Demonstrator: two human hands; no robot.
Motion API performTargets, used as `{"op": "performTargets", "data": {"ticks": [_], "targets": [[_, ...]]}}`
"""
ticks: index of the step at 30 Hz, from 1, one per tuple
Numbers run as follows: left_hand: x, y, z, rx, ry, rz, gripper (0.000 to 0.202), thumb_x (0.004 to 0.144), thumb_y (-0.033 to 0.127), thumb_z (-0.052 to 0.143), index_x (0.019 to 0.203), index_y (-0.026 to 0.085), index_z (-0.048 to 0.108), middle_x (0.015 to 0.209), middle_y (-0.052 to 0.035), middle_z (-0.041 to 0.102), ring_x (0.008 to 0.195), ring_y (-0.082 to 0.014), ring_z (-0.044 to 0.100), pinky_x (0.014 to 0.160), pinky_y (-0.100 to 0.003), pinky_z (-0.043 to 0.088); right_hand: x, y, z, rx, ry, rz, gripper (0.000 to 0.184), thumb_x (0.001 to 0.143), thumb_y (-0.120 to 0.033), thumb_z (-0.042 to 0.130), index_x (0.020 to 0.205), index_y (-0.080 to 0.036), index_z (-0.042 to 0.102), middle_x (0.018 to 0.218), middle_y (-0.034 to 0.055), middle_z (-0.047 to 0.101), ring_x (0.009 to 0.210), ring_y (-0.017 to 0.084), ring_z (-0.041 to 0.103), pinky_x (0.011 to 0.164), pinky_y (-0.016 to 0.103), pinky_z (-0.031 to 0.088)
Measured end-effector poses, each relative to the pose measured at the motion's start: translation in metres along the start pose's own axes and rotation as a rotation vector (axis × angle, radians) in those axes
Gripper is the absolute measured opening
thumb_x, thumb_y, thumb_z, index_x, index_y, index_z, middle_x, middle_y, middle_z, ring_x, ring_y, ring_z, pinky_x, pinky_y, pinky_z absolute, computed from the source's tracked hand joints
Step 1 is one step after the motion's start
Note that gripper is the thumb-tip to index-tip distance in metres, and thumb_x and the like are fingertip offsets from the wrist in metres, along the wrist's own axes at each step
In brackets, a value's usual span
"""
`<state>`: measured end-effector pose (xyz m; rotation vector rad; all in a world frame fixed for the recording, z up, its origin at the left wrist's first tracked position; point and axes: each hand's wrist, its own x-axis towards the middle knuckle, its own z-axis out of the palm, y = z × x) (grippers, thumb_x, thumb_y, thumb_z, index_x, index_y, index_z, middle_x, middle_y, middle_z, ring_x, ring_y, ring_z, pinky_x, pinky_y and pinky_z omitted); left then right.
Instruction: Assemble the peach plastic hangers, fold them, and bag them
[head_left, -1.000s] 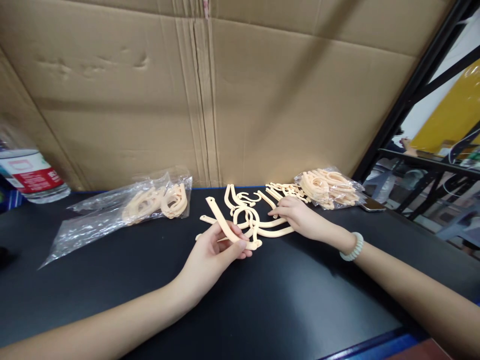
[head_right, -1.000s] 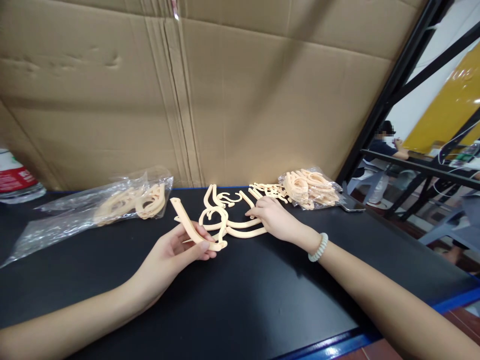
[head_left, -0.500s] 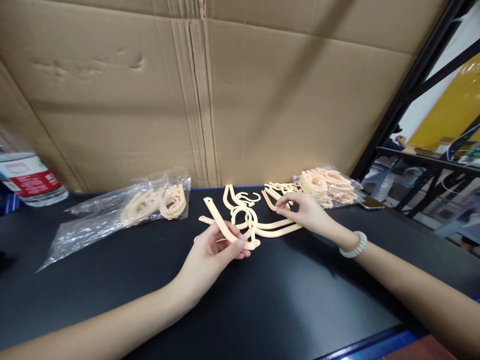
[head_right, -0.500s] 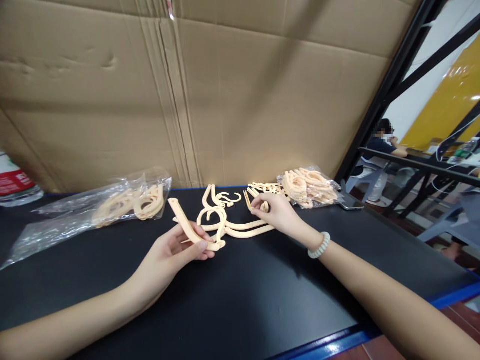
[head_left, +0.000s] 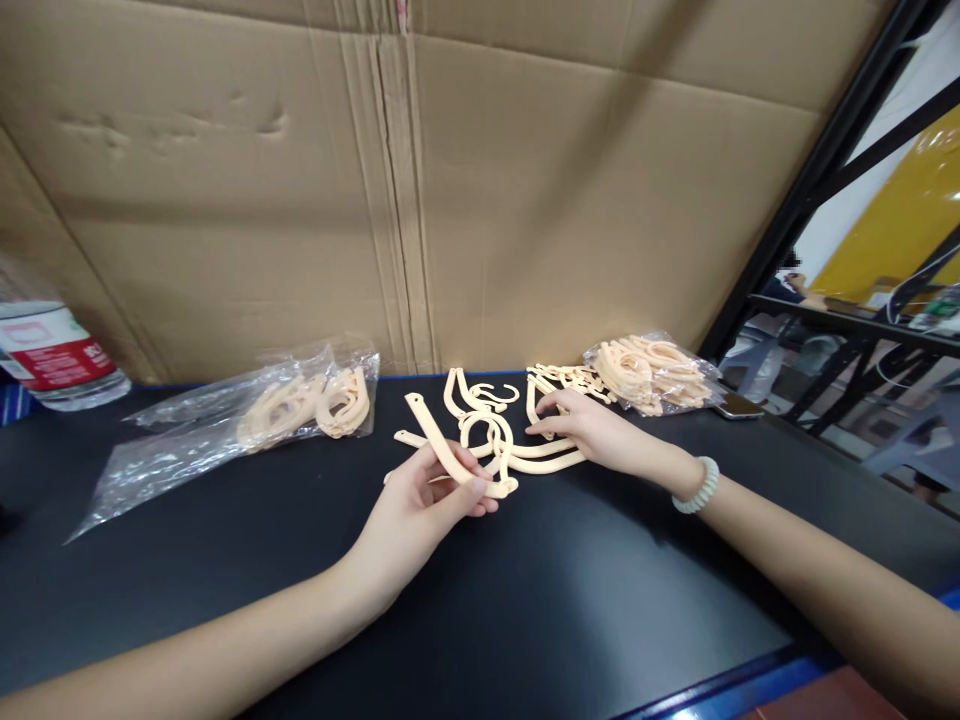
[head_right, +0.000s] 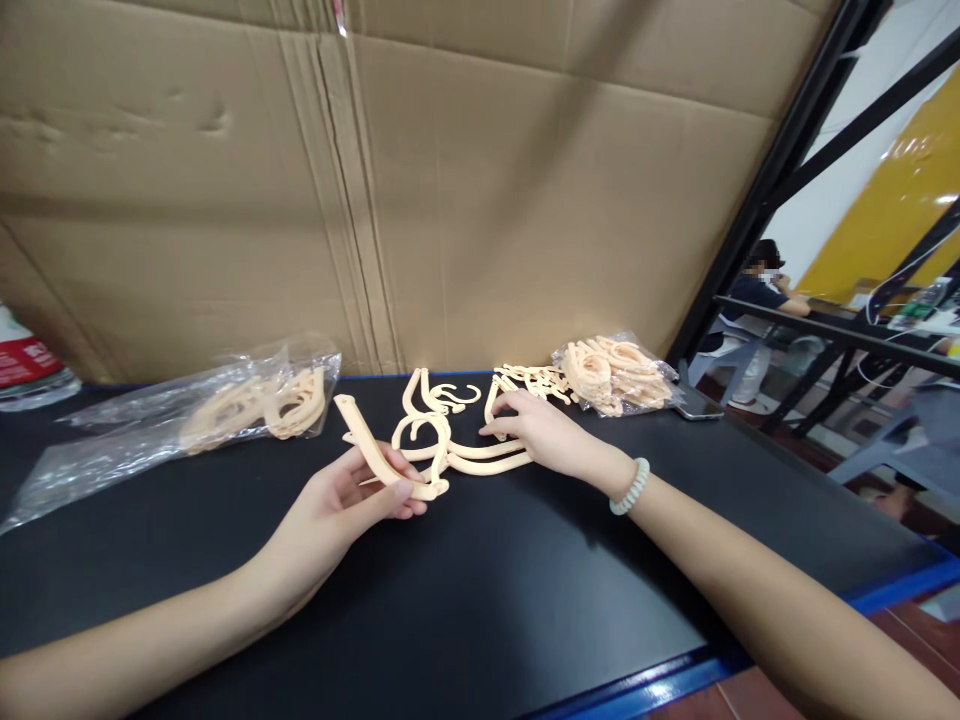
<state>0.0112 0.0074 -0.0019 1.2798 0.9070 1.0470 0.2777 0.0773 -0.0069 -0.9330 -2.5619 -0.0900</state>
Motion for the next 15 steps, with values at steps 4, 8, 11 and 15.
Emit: {"op": "performTargets", "data": {"ticks": [4, 8, 11, 15], "targets": [[0.0012, 0.0008, 0.0011, -0.009, 0.005, 0.003, 0.025, 0.074, 0.027, 0.077, 0.087, 0.016, 0.059, 0.080, -0.0003, 0.070, 0.070, -0.0161, 0.071, 0.071, -0.028, 0.056, 0.0035, -0.0027, -0.0027, 0.031, 0.021, -0.001, 0.025, 0.089, -0.006, 0.052, 0.097, -0.018, 0.072, 0.106, 0.0108, 0.060, 0.098, 0.021, 0.056, 0.084, 0.037, 0.050], [0.0013, 0.0002, 0.0012, -0.021, -0.001, 0.010, 0.026, 0.073, 0.027, 0.077, 0.087, 0.016, 0.059, 0.080, 0.0000, 0.070, 0.070, -0.0158, 0.071, 0.071, -0.028, 0.057, 0.0049, -0.0024, -0.0021, 0.084, 0.059, 0.001, 0.024, 0.090, -0.006, 0.049, 0.087, -0.018, 0.070, 0.106, 0.0098, 0.061, 0.099, 0.020, 0.058, 0.084, 0.036, 0.050], [0.0011, -0.0005, 0.0012, -0.024, 0.002, 0.013, 0.026, 0.073, 0.027, 0.078, 0.087, 0.016, 0.059, 0.080, 0.0003, 0.070, 0.069, -0.0152, 0.071, 0.070, -0.027, 0.057, 0.0045, 0.0011, -0.0007, 0.170, 0.149, 0.053, 0.026, 0.091, -0.005, 0.046, 0.084, -0.019, 0.067, 0.105, 0.0079, 0.065, 0.099, 0.019, 0.061, 0.087, 0.036, 0.050], [0.0012, -0.0002, 0.0023, -0.015, 0.006, 0.010, 0.028, 0.072, 0.029, 0.079, 0.088, 0.016, 0.059, 0.078, -0.0001, 0.070, 0.069, -0.0152, 0.071, 0.070, -0.027, 0.057, 0.0038, 0.0019, -0.0039, 0.153, 0.184, 0.093, 0.017, 0.090, -0.011, 0.054, 0.097, -0.019, 0.067, 0.107, 0.0086, 0.066, 0.104, 0.021, 0.059, 0.093, 0.040, 0.047]]}}
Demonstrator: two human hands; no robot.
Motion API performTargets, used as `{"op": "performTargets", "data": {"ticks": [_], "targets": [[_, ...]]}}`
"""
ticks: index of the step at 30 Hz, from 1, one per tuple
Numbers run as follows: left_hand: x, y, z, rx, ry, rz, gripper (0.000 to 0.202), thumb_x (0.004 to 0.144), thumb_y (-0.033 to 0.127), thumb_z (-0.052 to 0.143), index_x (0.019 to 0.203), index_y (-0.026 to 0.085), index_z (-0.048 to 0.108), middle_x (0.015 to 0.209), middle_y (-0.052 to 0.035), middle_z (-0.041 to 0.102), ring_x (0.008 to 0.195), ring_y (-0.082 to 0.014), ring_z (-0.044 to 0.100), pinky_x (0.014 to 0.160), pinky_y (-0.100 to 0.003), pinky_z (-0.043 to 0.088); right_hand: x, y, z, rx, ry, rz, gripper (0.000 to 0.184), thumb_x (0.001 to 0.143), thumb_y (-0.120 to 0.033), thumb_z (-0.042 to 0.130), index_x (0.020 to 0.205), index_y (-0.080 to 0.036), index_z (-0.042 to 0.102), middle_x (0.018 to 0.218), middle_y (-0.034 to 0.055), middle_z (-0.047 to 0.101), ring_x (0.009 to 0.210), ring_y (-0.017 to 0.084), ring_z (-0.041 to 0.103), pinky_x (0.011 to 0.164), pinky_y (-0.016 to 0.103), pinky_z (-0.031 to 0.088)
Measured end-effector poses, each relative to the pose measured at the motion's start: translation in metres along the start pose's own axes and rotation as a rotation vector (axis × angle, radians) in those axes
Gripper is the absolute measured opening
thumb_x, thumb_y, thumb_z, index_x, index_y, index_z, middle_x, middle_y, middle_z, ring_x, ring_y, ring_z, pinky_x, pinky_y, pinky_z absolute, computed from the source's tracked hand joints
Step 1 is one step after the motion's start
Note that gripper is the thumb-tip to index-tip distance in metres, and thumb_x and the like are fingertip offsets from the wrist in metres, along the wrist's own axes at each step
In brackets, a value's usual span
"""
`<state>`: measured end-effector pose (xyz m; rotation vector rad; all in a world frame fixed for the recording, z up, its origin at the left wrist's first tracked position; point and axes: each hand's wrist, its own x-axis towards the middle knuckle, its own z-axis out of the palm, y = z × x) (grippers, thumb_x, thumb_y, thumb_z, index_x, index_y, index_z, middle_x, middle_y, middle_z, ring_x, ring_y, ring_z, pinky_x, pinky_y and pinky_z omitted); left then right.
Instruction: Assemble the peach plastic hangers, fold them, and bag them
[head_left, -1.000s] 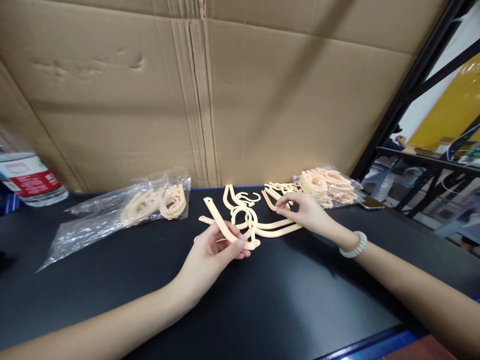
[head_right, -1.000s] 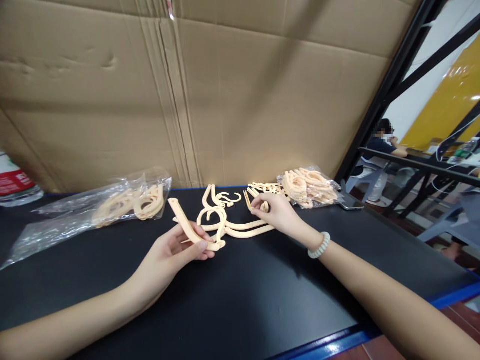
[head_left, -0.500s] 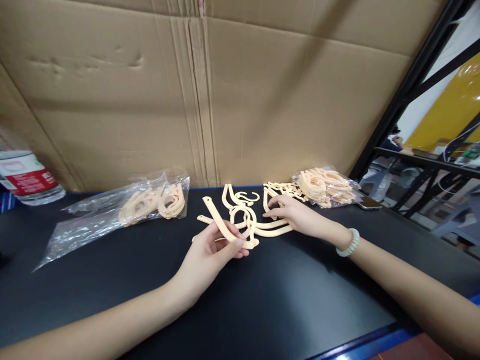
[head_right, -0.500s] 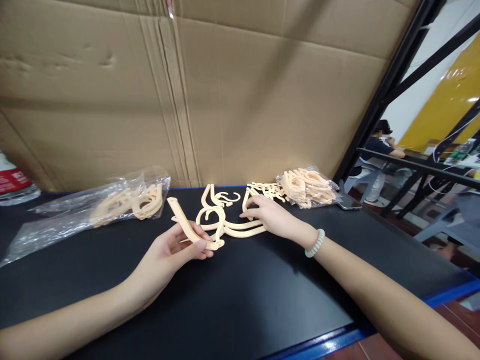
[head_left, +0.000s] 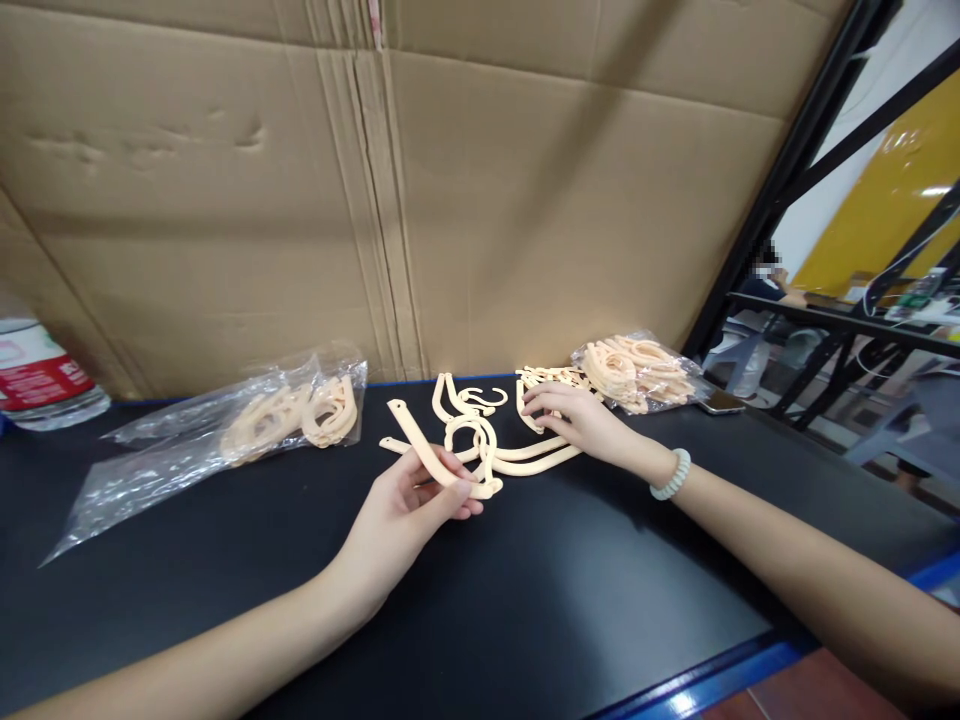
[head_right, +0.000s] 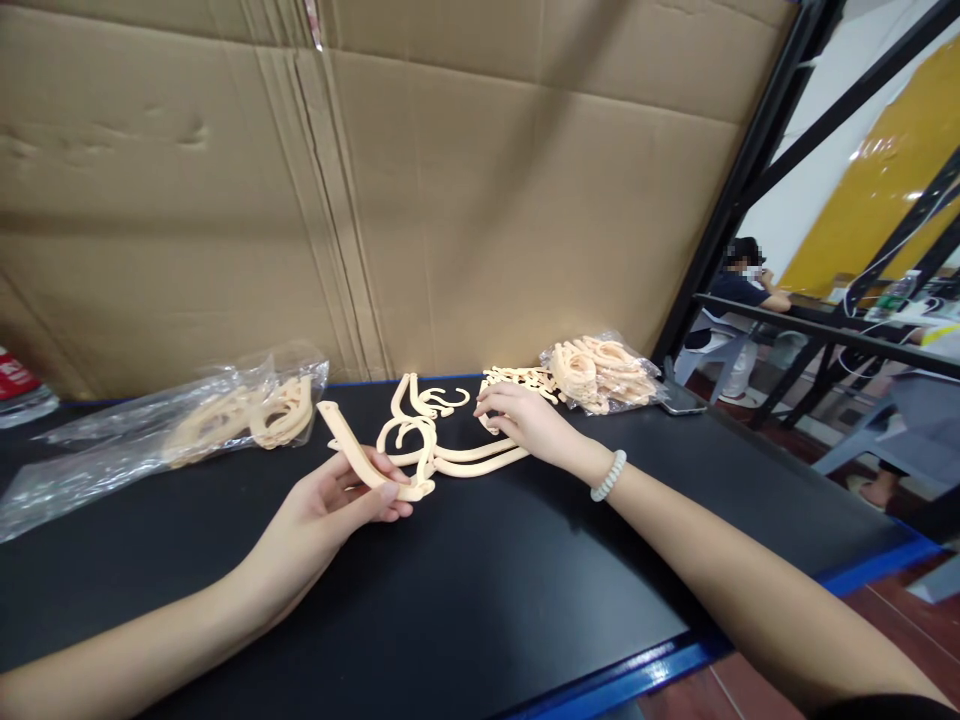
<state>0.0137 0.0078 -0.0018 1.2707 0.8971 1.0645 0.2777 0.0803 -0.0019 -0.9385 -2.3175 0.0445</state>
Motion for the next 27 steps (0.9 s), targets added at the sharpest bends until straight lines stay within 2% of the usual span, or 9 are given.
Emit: {"op": "performTargets", "data": {"ticks": [2, 5, 9, 14, 17, 19, 23, 25, 27], "targets": [[0.000, 0.000, 0.001, -0.001, -0.002, -0.001, 0.029, 0.072, 0.029, 0.079, 0.088, 0.016, 0.059, 0.077, -0.0002, 0.071, 0.069, -0.0151, 0.070, 0.070, -0.027, 0.057, 0.000, -0.002, -0.002, -0.064, -0.070, 0.011, 0.016, 0.088, -0.015, 0.060, 0.102, -0.019, 0.068, 0.103, 0.0091, 0.067, 0.101, 0.023, 0.058, 0.091, 0.041, 0.046], [0.001, 0.000, 0.001, -0.009, 0.000, 0.002, 0.030, 0.071, 0.030, 0.080, 0.088, 0.016, 0.059, 0.078, -0.0002, 0.070, 0.069, -0.0150, 0.070, 0.070, -0.027, 0.057, 0.001, -0.004, 0.000, -0.114, -0.125, 0.087, 0.015, 0.083, -0.017, 0.068, 0.098, -0.017, 0.071, 0.088, 0.0077, 0.069, 0.091, 0.023, 0.057, 0.084, 0.039, 0.046], [0.002, 0.000, 0.000, 0.002, -0.002, -0.006, 0.030, 0.072, 0.030, 0.079, 0.089, 0.016, 0.059, 0.079, -0.0004, 0.071, 0.069, -0.0152, 0.070, 0.071, -0.027, 0.057, 0.002, -0.002, 0.006, -0.104, -0.052, 0.187, 0.020, 0.080, -0.010, 0.066, 0.097, -0.018, 0.072, 0.078, 0.0049, 0.068, 0.086, 0.023, 0.056, 0.080, 0.038, 0.046], [0.000, 0.001, 0.000, 0.004, -0.001, -0.001, 0.028, 0.072, 0.029, 0.078, 0.087, 0.016, 0.059, 0.078, -0.0003, 0.070, 0.068, -0.0148, 0.070, 0.069, -0.026, 0.056, -0.001, 0.005, 0.004, -0.073, 0.075, 0.275, 0.029, 0.082, -0.007, 0.057, 0.106, -0.018, 0.069, 0.091, 0.0072, 0.068, 0.083, 0.020, 0.061, 0.078, 0.037, 0.049], [0.000, 0.001, 0.000, 0.017, -0.001, 0.005, 0.026, 0.074, 0.030, 0.077, 0.087, 0.016, 0.059, 0.078, -0.0010, 0.071, 0.068, -0.0149, 0.070, 0.068, -0.026, 0.056, -0.002, 0.007, -0.002, -0.027, 0.180, 0.320, 0.028, 0.084, -0.008, 0.053, 0.104, -0.018, 0.071, 0.092, 0.0087, 0.066, 0.085, 0.020, 0.061, 0.080, 0.039, 0.050], [0.000, 0.000, 0.000, 0.023, 0.003, 0.004, 0.025, 0.074, 0.028, 0.077, 0.087, 0.016, 0.059, 0.078, -0.0008, 0.070, 0.069, -0.0151, 0.070, 0.069, -0.026, 0.056, -0.002, 0.004, -0.005, 0.145, 0.272, 0.391, 0.027, 0.082, -0.010, 0.055, 0.102, -0.019, 0.071, 0.096, 0.0085, 0.065, 0.090, 0.021, 0.062, 0.084, 0.041, 0.051], [-0.001, 0.001, -0.001, 0.011, 0.000, -0.004, 0.024, 0.074, 0.027, 0.076, 0.087, 0.016, 0.059, 0.079, -0.0004, 0.070, 0.069, -0.0151, 0.070, 0.070, -0.027, 0.056, -0.001, -0.009, -0.006, 0.701, 0.383, 0.601, 0.034, 0.075, -0.019, 0.069, 0.109, -0.018, 0.069, 0.091, 0.0042, 0.063, 0.084, 0.018, 0.066, 0.086, 0.039, 0.055], [-0.001, 0.001, -0.001, 0.000, -0.002, -0.005, 0.024, 0.074, 0.027, 0.076, 0.087, 0.016, 0.059, 0.078, -0.0002, 0.070, 0.068, -0.0150, 0.070, 0.070, -0.027, 0.056, -0.002, -0.016, -0.005, 0.910, 0.384, 0.679, 0.039, 0.069, -0.018, 0.075, 0.107, -0.017, 0.069, 0.082, 0.0009, 0.061, 0.080, 0.015, 0.065, 0.087, 0.036, 0.056], [-0.001, 0.002, -0.001, -0.002, -0.001, -0.005, 0.024, 0.073, 0.026, 0.077, 0.086, 0.016, 0.059, 0.078, 0.0001, 0.069, 0.068, -0.0150, 0.070, 0.069, -0.027, 0.056, -0.002, -0.024, -0.005, 1.071, 0.313, 0.748, 0.036, 0.067, -0.014, 0.075, 0.102, -0.018, 0.070, 0.081, 0.0003, 0.061, 0.080, 0.014, 0.065, 0.089, 0.033, 0.056]]}}
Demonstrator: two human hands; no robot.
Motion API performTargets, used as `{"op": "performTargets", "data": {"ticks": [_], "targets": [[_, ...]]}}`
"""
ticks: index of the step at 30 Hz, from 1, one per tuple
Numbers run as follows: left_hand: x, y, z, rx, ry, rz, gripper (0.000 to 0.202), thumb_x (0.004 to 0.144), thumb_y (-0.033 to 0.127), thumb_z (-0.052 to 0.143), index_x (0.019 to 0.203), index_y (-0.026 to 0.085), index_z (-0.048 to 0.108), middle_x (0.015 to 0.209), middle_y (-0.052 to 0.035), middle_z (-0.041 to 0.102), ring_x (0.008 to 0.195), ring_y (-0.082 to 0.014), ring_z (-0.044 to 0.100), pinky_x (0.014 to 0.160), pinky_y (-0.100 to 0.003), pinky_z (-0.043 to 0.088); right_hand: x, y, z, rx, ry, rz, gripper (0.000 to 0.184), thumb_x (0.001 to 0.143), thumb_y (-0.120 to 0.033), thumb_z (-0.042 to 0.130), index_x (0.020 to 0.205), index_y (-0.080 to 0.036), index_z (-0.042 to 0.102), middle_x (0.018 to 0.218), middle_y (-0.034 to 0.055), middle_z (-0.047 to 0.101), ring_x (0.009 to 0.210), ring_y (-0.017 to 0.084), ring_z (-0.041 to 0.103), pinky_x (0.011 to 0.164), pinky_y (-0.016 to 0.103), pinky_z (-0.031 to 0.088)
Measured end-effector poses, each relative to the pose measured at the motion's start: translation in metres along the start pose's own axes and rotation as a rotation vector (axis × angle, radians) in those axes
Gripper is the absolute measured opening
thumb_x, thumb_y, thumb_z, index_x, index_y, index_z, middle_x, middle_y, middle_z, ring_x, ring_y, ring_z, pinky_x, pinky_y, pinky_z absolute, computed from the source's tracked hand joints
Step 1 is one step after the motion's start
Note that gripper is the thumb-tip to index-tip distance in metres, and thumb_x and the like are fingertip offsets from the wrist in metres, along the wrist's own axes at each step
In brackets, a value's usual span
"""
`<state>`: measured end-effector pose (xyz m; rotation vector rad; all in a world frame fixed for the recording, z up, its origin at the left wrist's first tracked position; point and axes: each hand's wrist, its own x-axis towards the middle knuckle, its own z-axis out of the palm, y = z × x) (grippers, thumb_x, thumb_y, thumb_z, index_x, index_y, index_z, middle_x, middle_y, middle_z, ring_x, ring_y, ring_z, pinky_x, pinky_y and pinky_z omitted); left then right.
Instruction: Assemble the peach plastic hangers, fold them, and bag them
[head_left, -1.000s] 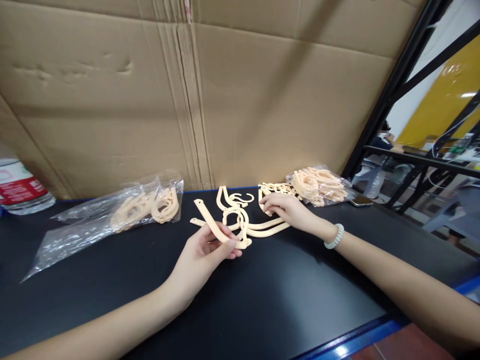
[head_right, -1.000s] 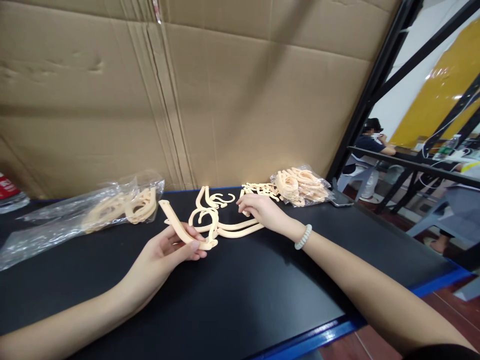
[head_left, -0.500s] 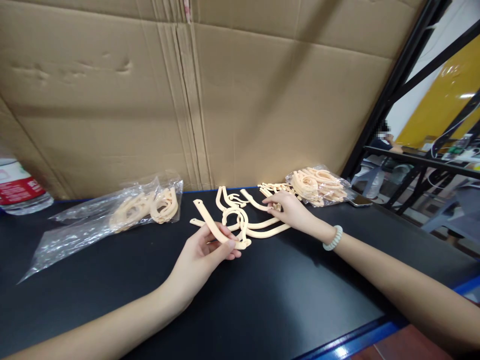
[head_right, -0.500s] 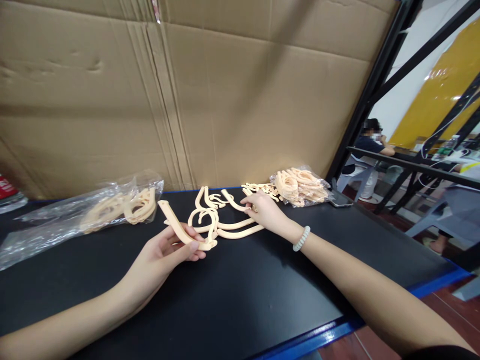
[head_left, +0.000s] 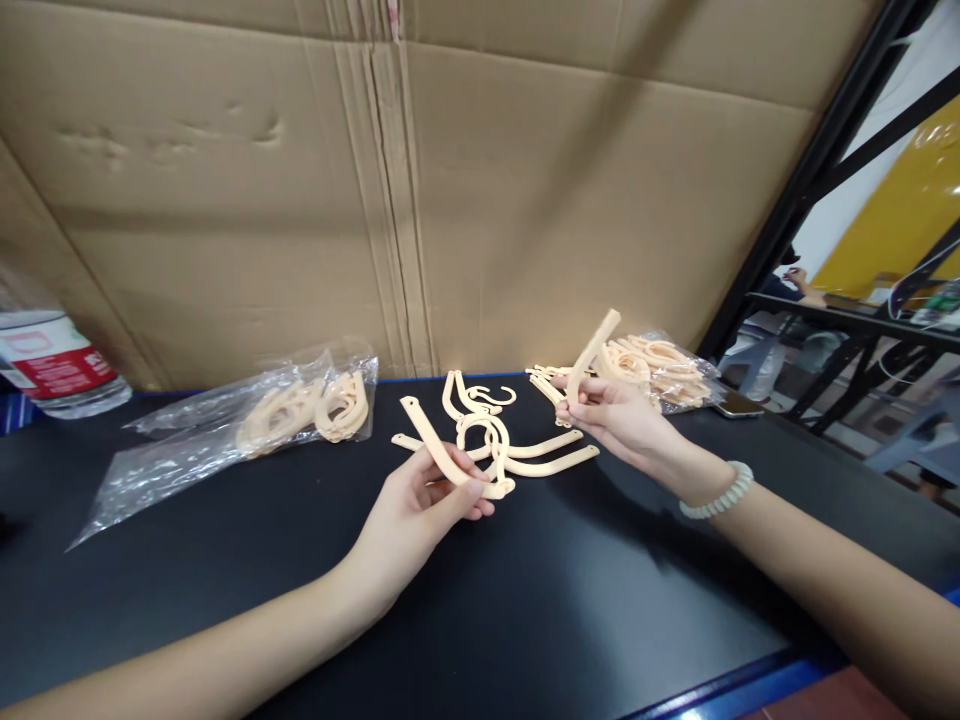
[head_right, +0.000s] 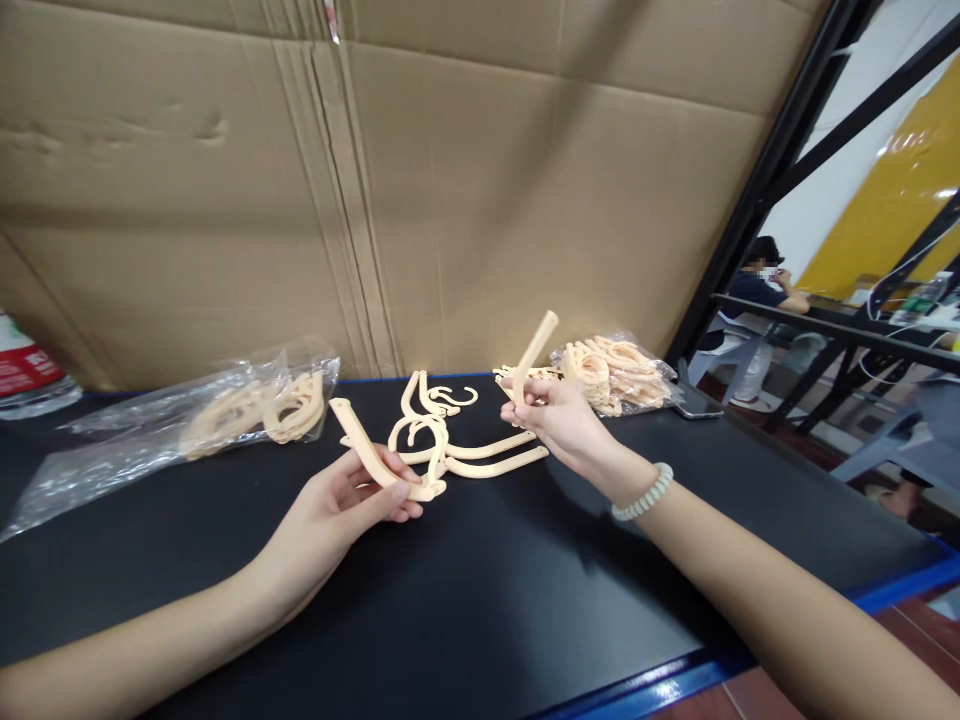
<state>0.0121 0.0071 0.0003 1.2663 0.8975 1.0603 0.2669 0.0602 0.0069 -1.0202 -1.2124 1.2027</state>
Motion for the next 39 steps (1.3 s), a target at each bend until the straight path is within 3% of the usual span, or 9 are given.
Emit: {"op": "performTargets", "data": {"ticks": [3, 6, 11, 16, 20, 23, 29, 35, 39], "targets": [[0.000, 0.001, 0.001, 0.011, 0.005, 0.005, 0.024, 0.074, 0.027, 0.076, 0.086, 0.016, 0.059, 0.078, -0.0001, 0.069, 0.067, -0.0149, 0.069, 0.068, -0.027, 0.055, -0.009, -0.003, 0.009, 0.085, -0.100, 0.138, 0.024, 0.071, -0.011, 0.073, 0.094, -0.018, 0.069, 0.079, 0.0006, 0.063, 0.080, 0.013, 0.066, 0.088, 0.032, 0.056], [0.000, 0.002, 0.001, 0.014, 0.007, 0.007, 0.024, 0.074, 0.027, 0.076, 0.085, 0.016, 0.059, 0.078, -0.0004, 0.069, 0.067, -0.0148, 0.069, 0.068, -0.027, 0.055, -0.017, -0.008, 0.018, 0.078, -0.176, 0.167, 0.016, 0.076, -0.019, 0.072, 0.090, -0.015, 0.067, 0.074, 0.0015, 0.064, 0.074, 0.013, 0.066, 0.082, 0.032, 0.056], [0.000, 0.001, 0.000, 0.017, 0.002, 0.007, 0.023, 0.074, 0.026, 0.076, 0.086, 0.017, 0.058, 0.077, 0.0001, 0.069, 0.067, -0.0146, 0.069, 0.068, -0.027, 0.055, -0.025, -0.011, 0.028, -0.073, -0.240, 0.143, 0.024, 0.076, -0.035, 0.074, 0.078, -0.013, 0.065, 0.072, 0.0018, 0.062, 0.067, 0.011, 0.060, 0.067, 0.026, 0.051], [0.001, 0.001, 0.001, 0.023, -0.002, 0.005, 0.022, 0.075, 0.025, 0.075, 0.087, 0.017, 0.058, 0.078, 0.0001, 0.069, 0.067, -0.0145, 0.069, 0.069, -0.027, 0.055, -0.030, -0.007, 0.033, -0.163, -0.307, 0.156, 0.023, 0.080, -0.035, 0.069, 0.079, -0.013, 0.062, 0.052, -0.0061, 0.045, 0.046, 0.005, 0.038, 0.044, 0.020, 0.028], [0.001, 0.000, 0.001, 0.008, -0.001, 0.004, 0.023, 0.075, 0.025, 0.075, 0.087, 0.017, 0.057, 0.079, 0.0002, 0.068, 0.068, -0.0142, 0.068, 0.068, -0.027, 0.055, -0.034, -0.004, 0.034, -0.019, -0.420, 0.214, 0.024, 0.079, -0.031, 0.068, 0.094, -0.014, 0.060, 0.060, -0.0063, 0.047, 0.042, 0.002, 0.026, 0.041, 0.020, 0.015], [0.000, -0.002, 0.000, -0.006, 0.002, 0.011, 0.022, 0.076, 0.027, 0.074, 0.084, 0.017, 0.056, 0.080, 0.0002, 0.068, 0.070, -0.0142, 0.068, 0.068, -0.027, 0.055, -0.035, -0.005, 0.036, 0.085, -0.395, 0.305, 0.020, 0.081, -0.032, 0.066, 0.089, -0.016, 0.055, 0.056, -0.0095, 0.035, 0.043, 0.003, 0.019, 0.042, 0.019, 0.010], [-0.001, -0.003, -0.002, -0.047, -0.012, 0.003, 0.022, 0.080, 0.030, 0.071, 0.086, 0.019, 0.052, 0.090, -0.0018, 0.069, 0.076, -0.0168, 0.070, 0.072, -0.031, 0.056, -0.036, -0.005, 0.041, 0.294, -0.399, 0.518, 0.022, 0.085, -0.036, 0.051, 0.080, -0.014, 0.055, 0.062, -0.0046, 0.035, 0.049, 0.006, 0.026, 0.044, 0.019, 0.016], [-0.001, -0.003, -0.001, -0.061, -0.013, -0.008, 0.024, 0.079, 0.030, 0.071, 0.085, 0.020, 0.050, 0.093, -0.0040, 0.071, 0.078, -0.0186, 0.070, 0.074, -0.033, 0.056, -0.037, 0.004, 0.045, 0.294, -0.385, 0.288, 0.018, 0.082, -0.033, 0.069, 0.085, -0.016, 0.063, 0.081, 0.0013, 0.049, 0.067, 0.010, 0.042, 0.055, 0.022, 0.033], [0.000, -0.003, -0.002, -0.061, -0.028, -0.009, 0.025, 0.079, 0.031, 0.071, 0.085, 0.019, 0.049, 0.093, -0.0044, 0.071, 0.078, -0.0184, 0.070, 0.075, -0.033, 0.056, -0.039, 0.001, 0.047, 0.240, -0.345, 0.231, 0.018, 0.077, -0.030, 0.075, 0.087, -0.017, 0.070, 0.086, 0.0028, 0.053, 0.071, 0.011, 0.042, 0.056, 0.022, 0.034]]}}
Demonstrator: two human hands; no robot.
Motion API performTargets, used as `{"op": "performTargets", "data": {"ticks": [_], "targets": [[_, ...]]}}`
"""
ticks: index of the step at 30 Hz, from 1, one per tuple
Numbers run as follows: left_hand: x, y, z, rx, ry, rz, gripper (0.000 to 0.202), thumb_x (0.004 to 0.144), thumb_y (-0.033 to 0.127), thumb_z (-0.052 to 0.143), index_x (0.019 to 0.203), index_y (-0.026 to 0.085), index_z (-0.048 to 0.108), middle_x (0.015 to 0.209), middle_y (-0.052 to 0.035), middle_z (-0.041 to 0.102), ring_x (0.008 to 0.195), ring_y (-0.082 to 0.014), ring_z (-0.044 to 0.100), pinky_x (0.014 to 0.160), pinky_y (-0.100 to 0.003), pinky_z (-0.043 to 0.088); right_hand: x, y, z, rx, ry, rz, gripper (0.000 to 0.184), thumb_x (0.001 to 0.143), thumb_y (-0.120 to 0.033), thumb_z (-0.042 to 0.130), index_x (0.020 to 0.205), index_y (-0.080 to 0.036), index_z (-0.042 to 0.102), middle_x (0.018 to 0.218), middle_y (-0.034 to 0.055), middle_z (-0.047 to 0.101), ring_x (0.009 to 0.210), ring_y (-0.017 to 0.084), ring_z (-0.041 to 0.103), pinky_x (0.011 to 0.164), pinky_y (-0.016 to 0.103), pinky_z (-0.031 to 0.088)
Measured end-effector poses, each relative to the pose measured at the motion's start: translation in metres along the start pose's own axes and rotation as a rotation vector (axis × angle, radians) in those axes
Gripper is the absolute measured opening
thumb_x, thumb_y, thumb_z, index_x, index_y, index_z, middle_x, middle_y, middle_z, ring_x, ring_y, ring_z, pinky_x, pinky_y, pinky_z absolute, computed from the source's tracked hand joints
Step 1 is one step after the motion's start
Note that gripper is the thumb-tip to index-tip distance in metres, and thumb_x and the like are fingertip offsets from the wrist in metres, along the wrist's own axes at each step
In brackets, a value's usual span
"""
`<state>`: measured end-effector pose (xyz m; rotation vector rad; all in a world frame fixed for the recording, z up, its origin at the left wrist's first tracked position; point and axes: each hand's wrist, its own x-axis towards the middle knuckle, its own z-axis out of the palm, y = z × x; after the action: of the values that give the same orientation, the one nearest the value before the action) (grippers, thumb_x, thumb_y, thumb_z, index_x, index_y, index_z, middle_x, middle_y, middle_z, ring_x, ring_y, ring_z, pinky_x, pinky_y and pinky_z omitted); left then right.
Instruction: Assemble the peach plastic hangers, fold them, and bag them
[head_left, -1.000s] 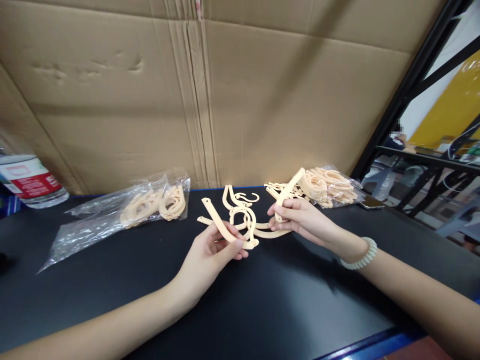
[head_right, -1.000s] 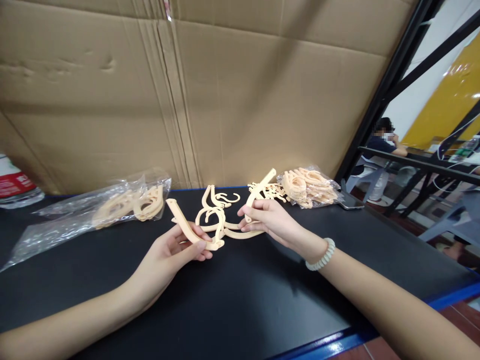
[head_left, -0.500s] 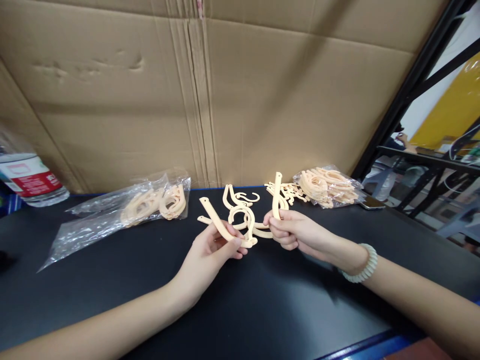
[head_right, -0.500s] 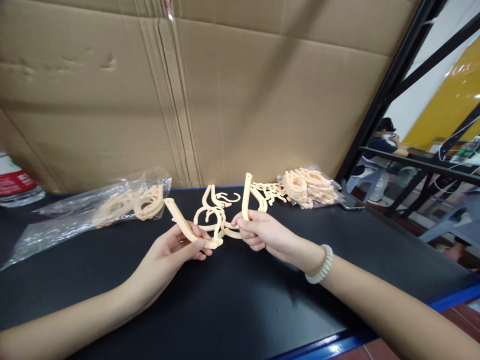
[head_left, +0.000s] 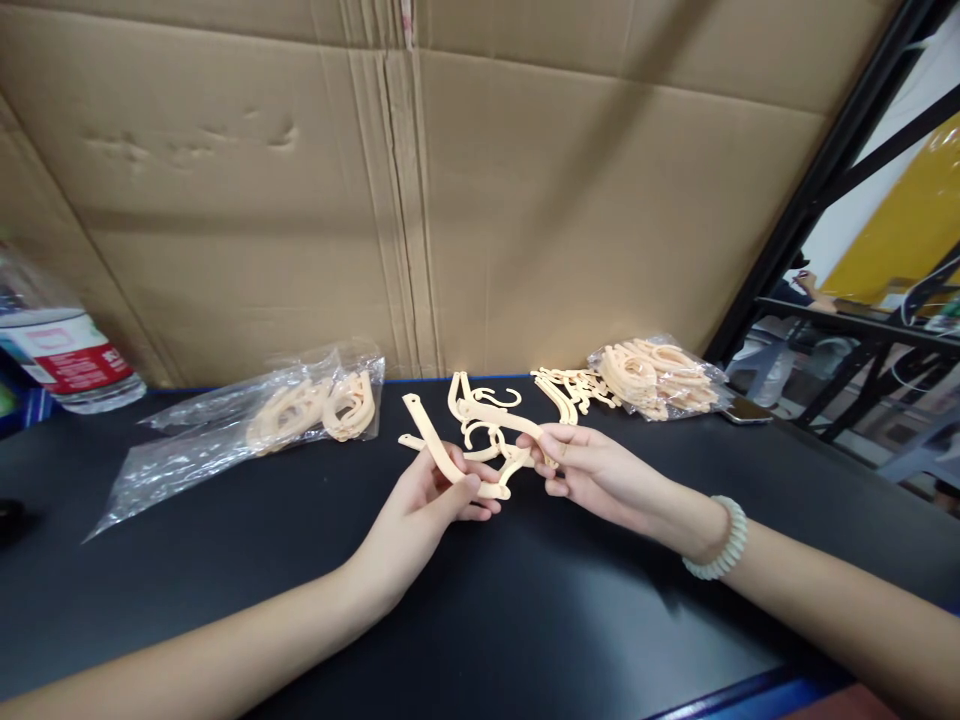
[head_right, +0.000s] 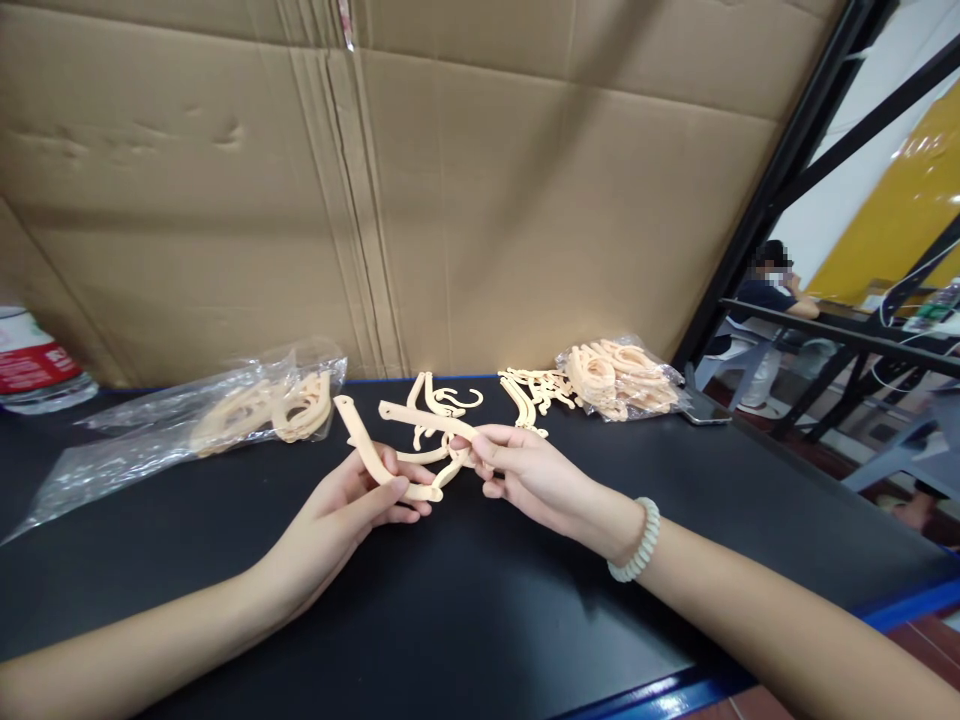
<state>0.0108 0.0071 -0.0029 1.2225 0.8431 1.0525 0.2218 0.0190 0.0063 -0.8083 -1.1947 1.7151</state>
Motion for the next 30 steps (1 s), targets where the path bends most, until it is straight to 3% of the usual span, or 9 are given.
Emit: {"op": "performTargets", "data": {"ticks": [8, 15, 20, 25, 30], "targets": [[0.001, 0.002, 0.002, 0.060, -0.008, -0.002, 0.027, 0.077, 0.033, 0.071, 0.085, 0.019, 0.050, 0.092, -0.0029, 0.067, 0.076, -0.0182, 0.070, 0.075, -0.034, 0.057, -0.002, 0.004, 0.005, 0.057, -0.075, -0.069, 0.020, 0.080, -0.032, 0.073, 0.094, -0.018, 0.072, 0.094, 0.0060, 0.061, 0.090, 0.017, 0.054, 0.082, 0.032, 0.047], [0.002, 0.002, 0.004, 0.106, -0.023, 0.026, 0.029, 0.072, 0.032, 0.075, 0.081, 0.019, 0.051, 0.087, -0.0018, 0.066, 0.073, -0.0173, 0.067, 0.072, -0.033, 0.056, -0.002, 0.010, 0.006, -0.097, 0.021, -0.104, 0.024, 0.083, -0.038, 0.069, 0.100, -0.023, 0.074, 0.100, 0.0060, 0.064, 0.075, 0.012, 0.044, 0.060, 0.023, 0.036], [0.003, -0.003, 0.001, 0.077, -0.060, 0.061, 0.029, 0.074, 0.027, 0.075, 0.080, 0.020, 0.047, 0.087, 0.0008, 0.064, 0.072, -0.0145, 0.066, 0.075, -0.033, 0.055, -0.001, 0.014, 0.007, -0.041, -0.003, -0.095, 0.024, 0.081, -0.037, 0.072, 0.098, -0.021, 0.074, 0.081, 0.0017, 0.060, 0.064, 0.009, 0.039, 0.055, 0.022, 0.033], [0.003, -0.005, -0.001, 0.057, -0.092, 0.071, 0.030, 0.076, 0.024, 0.075, 0.082, 0.021, 0.045, 0.086, 0.0024, 0.065, 0.074, -0.0133, 0.066, 0.077, -0.032, 0.054, -0.001, 0.016, 0.010, 0.023, -0.030, -0.106, 0.023, 0.077, -0.033, 0.077, 0.094, -0.018, 0.073, 0.078, 0.0011, 0.062, 0.071, 0.010, 0.056, 0.069, 0.026, 0.047], [0.003, -0.003, 0.000, 0.070, -0.061, 0.092, 0.031, 0.077, 0.026, 0.074, 0.079, 0.022, 0.044, 0.079, 0.0032, 0.067, 0.074, -0.0136, 0.065, 0.077, -0.031, 0.054, -0.003, 0.014, 0.012, 0.005, -0.007, -0.086, 0.024, 0.076, -0.029, 0.078, 0.094, -0.017, 0.070, 0.084, 0.0035, 0.069, 0.082, 0.014, 0.066, 0.081, 0.030, 0.052]]}}
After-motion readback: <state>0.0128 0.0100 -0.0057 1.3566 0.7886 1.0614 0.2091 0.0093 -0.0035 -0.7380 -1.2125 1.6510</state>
